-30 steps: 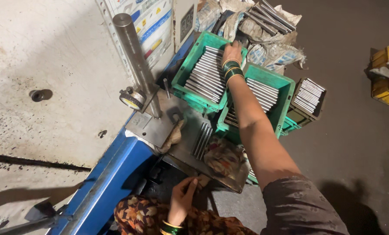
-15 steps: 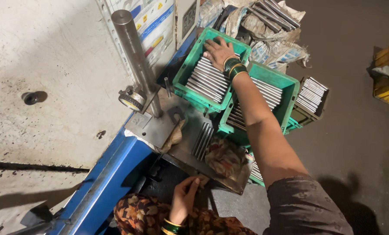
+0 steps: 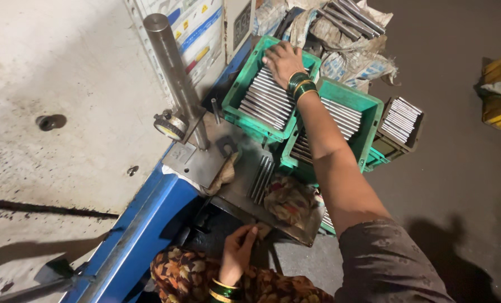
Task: The person operates a metal press machine to process cylindrical metal rods. They open the machine door, place a rod into the press, close the door, and activate the press. After processing, they remove the rod and place it into a green crate. This cycle is repeated multiple times.
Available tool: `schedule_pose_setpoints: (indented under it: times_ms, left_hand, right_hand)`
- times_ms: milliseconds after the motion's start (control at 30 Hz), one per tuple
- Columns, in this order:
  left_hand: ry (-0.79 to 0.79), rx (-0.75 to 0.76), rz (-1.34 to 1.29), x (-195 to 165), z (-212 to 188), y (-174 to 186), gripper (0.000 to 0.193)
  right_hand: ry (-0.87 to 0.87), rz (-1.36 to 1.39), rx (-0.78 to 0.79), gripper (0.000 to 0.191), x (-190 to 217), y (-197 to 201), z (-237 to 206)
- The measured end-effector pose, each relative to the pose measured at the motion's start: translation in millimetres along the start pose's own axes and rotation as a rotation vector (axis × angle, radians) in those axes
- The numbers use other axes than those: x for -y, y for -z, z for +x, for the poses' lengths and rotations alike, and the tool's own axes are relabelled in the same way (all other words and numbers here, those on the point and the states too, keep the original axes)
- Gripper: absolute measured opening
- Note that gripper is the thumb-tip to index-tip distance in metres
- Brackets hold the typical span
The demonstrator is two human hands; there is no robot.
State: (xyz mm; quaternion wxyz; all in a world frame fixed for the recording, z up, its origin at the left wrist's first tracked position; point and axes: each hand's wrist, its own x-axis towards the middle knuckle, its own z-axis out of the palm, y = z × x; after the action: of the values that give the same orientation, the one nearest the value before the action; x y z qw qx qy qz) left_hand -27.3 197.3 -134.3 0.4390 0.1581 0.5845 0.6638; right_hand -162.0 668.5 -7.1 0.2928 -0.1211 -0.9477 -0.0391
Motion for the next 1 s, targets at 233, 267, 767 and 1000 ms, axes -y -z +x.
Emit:
schedule_pose_setpoints:
  times_ms: [233,267,767,1000]
  left_hand:
    - [-0.073,0.018,0.041,-23.8,-43.6,0.1,0.028]
    - [-0.095,0.034,0.034,-25.9,-49.6,-0.1,0.029]
    - [-0.144,0.044,0.08,-40.5,-120.0,11.5,0.029]
    - [-0.208,0.056,0.067,-43.5,-150.8,16.3,0.026]
  right_hand:
    - [-0.255,0.181,-0.118,0.028,9.7,27.7,-27.1]
    - [-0.236,0.233,-0.112,0.028,12.5,30.4,-35.8]
    - [0.131,0.26,0.025,0.023,150.4,128.9,-138.2]
    - [-0.189,0.24,0.599,0.032,230.3,143.4,-245.2]
